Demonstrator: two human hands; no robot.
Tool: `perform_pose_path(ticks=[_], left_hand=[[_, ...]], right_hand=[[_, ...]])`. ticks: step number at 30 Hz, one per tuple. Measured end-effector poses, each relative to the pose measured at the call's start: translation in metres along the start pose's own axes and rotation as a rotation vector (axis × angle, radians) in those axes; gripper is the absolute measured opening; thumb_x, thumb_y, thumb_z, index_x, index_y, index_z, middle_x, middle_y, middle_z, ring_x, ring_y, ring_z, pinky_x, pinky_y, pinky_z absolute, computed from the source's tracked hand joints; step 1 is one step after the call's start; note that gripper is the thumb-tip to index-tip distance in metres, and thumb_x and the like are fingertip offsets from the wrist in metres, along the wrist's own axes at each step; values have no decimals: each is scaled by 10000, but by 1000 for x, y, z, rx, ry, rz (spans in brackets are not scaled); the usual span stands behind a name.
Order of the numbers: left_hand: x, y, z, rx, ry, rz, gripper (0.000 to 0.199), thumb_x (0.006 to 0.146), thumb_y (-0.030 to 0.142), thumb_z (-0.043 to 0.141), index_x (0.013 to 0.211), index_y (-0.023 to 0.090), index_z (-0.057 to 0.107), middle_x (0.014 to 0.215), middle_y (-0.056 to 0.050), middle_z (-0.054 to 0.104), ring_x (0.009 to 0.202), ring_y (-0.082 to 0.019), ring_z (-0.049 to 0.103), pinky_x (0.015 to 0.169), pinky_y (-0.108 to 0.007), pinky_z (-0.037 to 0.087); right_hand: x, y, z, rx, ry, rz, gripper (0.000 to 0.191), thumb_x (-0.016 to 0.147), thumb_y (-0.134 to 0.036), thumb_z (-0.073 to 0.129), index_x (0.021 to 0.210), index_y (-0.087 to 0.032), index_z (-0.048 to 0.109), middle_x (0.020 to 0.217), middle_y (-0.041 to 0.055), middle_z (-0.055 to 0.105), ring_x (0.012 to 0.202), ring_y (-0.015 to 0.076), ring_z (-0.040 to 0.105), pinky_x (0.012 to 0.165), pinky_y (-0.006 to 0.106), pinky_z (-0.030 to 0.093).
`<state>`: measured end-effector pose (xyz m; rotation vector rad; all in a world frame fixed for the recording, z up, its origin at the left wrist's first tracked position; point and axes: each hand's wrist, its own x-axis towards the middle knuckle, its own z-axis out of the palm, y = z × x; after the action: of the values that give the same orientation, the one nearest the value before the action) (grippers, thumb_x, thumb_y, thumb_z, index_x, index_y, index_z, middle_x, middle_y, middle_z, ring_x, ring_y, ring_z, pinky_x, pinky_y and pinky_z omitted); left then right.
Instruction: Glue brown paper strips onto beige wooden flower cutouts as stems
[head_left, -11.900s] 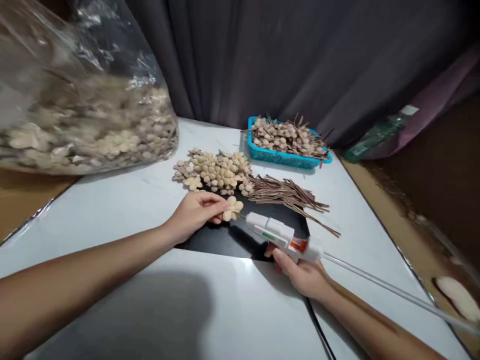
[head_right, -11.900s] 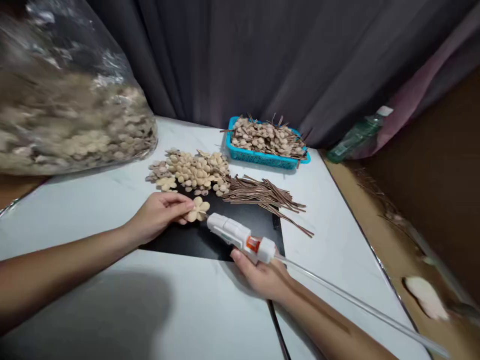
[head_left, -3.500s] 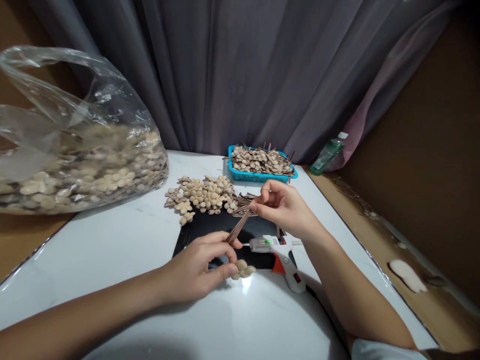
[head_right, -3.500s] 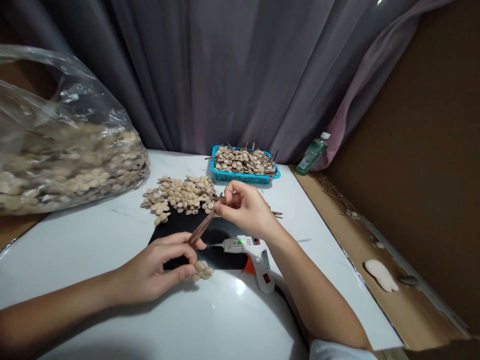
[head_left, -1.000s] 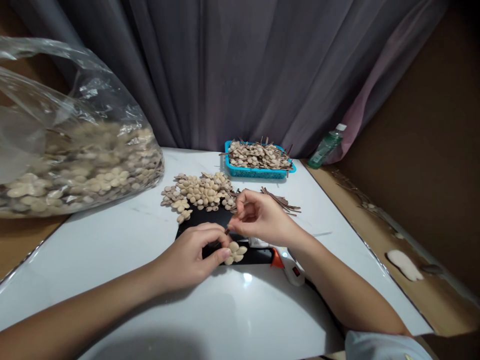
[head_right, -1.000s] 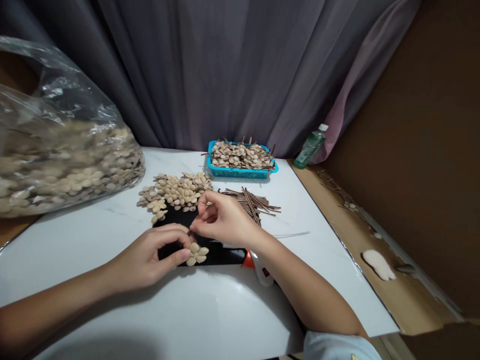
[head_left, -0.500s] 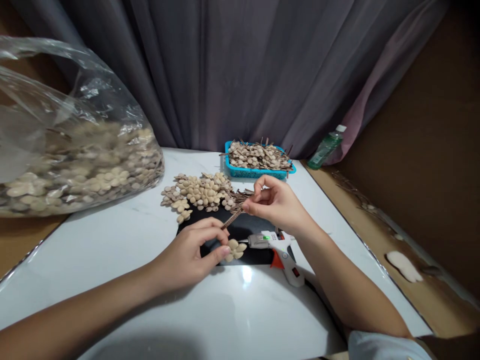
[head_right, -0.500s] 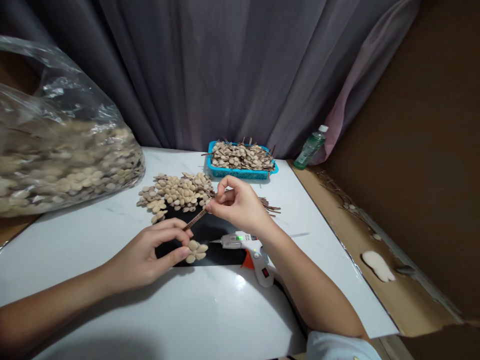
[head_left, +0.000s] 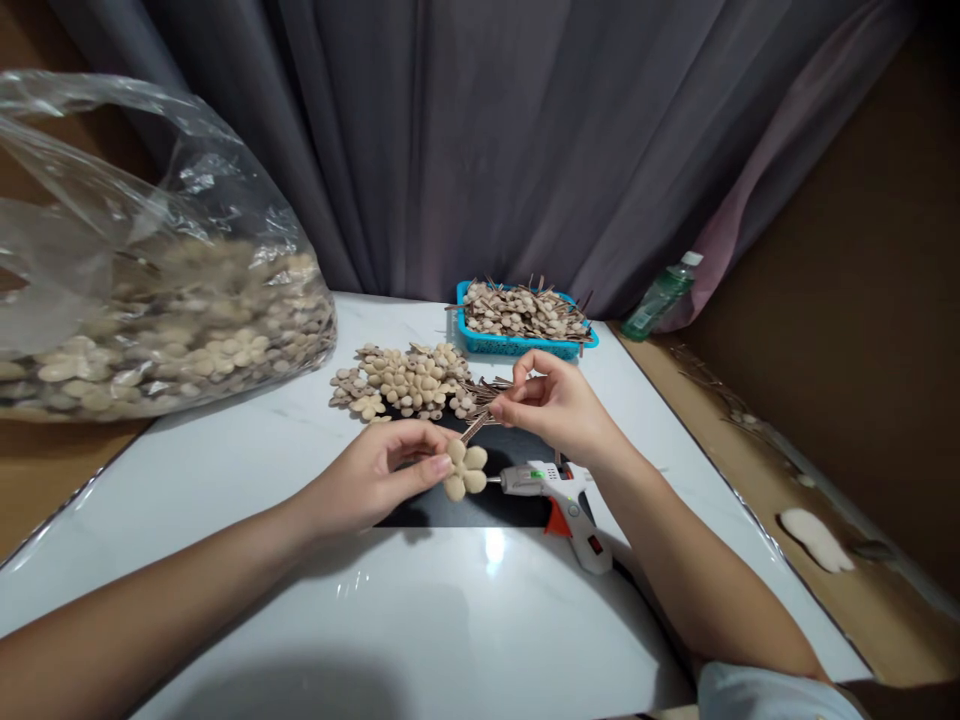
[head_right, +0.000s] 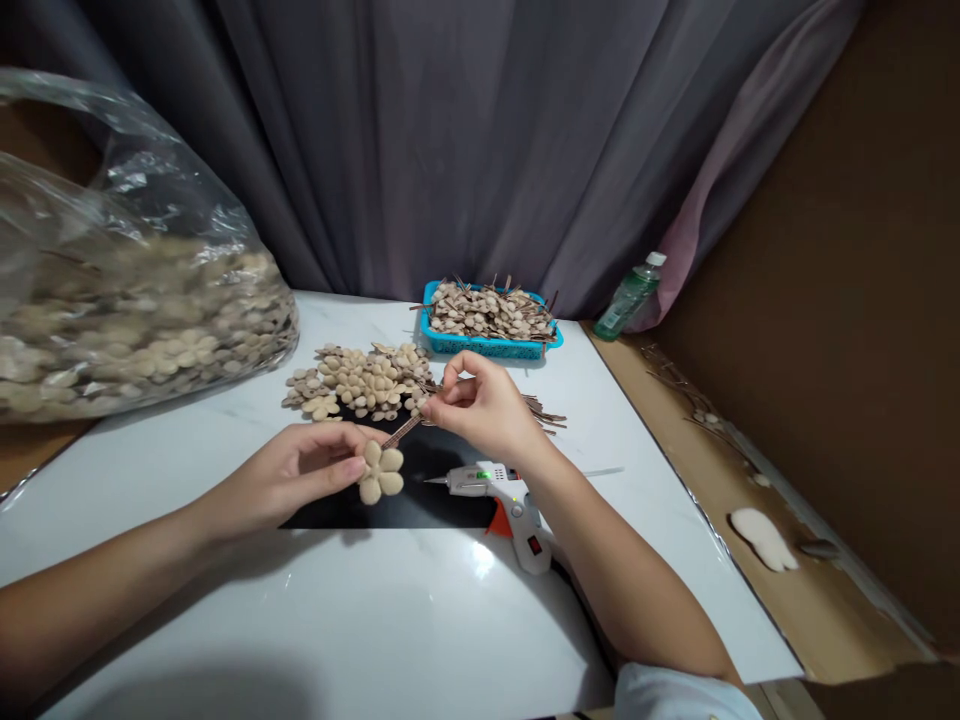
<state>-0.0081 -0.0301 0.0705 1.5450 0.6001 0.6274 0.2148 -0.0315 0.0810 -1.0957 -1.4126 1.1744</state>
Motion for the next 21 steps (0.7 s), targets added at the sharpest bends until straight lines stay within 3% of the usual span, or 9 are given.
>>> perform_pose_path(ticks=[5, 12, 21], left_hand=[[3, 3, -9, -254, 112, -172, 197, 779, 317, 668, 769, 121, 645, 792, -63, 695, 764, -164, 637, 752, -266, 481], [7, 4, -15, -449, 130, -239, 212, 703, 311, 731, 767, 111, 698, 882, -88, 714, 920, -223, 649, 858, -290, 483], [5, 6, -10, -533, 84, -267, 161, 736, 255, 702, 808, 113, 724, 899, -92, 735, 847, -172, 676, 777, -218, 518]], right_hand=[[0, 1, 0, -7, 5, -9, 345, 664, -218, 754, 756, -213, 421, 583, -66, 627, 592, 118, 648, 577, 207, 483], [-1, -1, 0, -3, -1, -18, 307, 687, -190, 730, 758, -212, 432, 578, -71, 607, 599, 113, 651, 571, 196, 478], [-1, 0, 0, 9, -14, -13, 319, 680, -194, 738, 758, -210, 429, 594, -63, 619, 596, 110, 644, 574, 203, 486]])
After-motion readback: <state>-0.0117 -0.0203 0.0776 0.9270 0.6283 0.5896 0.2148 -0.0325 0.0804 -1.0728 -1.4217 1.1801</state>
